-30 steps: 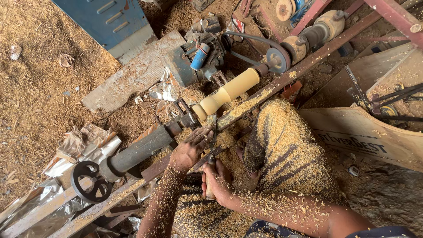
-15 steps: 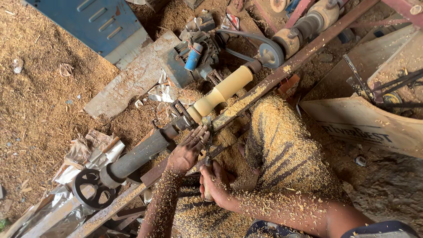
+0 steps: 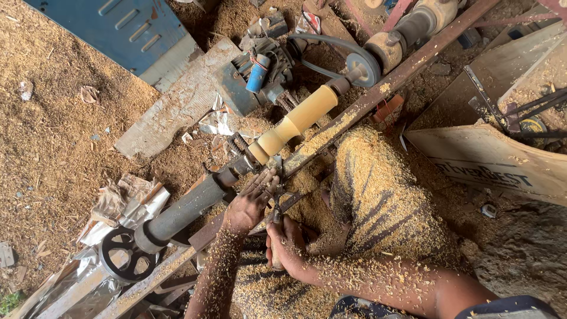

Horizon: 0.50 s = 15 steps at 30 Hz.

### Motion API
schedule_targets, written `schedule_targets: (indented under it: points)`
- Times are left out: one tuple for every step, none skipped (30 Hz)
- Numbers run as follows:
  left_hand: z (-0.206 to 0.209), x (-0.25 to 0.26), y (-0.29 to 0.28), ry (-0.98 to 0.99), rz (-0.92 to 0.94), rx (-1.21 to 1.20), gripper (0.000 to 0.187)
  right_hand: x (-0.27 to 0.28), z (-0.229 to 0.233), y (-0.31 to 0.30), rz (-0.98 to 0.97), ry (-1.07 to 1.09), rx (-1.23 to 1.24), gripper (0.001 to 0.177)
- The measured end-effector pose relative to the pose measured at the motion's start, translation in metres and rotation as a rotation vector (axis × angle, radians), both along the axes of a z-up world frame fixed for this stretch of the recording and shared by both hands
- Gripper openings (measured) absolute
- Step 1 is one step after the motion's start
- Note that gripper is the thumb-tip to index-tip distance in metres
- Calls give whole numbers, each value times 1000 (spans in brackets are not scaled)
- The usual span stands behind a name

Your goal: The person shapes a piece of wood on a lathe using a chisel, holding the tool with both hands to carve the rotating wood.

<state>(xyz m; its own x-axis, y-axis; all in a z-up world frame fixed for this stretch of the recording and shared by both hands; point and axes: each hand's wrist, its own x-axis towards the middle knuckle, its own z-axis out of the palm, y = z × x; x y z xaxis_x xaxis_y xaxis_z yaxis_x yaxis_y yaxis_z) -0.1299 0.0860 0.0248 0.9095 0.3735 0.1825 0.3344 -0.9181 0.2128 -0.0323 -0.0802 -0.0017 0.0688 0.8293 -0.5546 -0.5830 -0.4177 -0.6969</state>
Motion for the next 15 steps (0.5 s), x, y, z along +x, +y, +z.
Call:
schedule_targets:
  points:
    - [-1,0,1,-1,1,2,80,4,1,2,7,147,38,28]
    - [-1,-1,1,34,-6,-21,83,1,5,2,6,148,38,28]
    - [-1,-2,1,69,-14,-44,86,-5,12,1,-19,-7,-17,26]
    - [-1,-3,1,69,-15,-44,86,-9,19,1,-45,-162,-73,25]
    - [-2,-6,0,42,1,-28,82,-9,25,2,-47,-162,-73,25]
    - [-7,-8,0,14,17,-13,79,-8,30,2,-50,-148,-43,25]
    - [-14,-10,-1,14,16,-13,79,-8,35,3,-54,-134,-13,25]
    - [-25,-11,-3,256,56,-101,60,-9,38,5,-54,-135,-14,25]
    - [-37,-14,-4,498,93,-190,42,-12,40,8,-54,-148,-59,24]
    - [-49,-17,-5,498,93,-191,42,-14,42,11,-54,-160,-105,24]
    - [-61,-19,-5,384,76,-96,42,-15,44,12,-54,-160,-106,24]
    - [-70,-22,-4,268,61,1,41,-16,46,14,-35,-160,-185,23]
    - [-76,-23,-4,267,61,1,41,-16,48,15,-16,-160,-264,22]
    - [-79,-24,-4,265,43,24,45,-18,49,15,-18,-159,-263,22]
    - [-78,-25,-3,264,25,46,50,-21,51,13,-36,-147,-235,23]
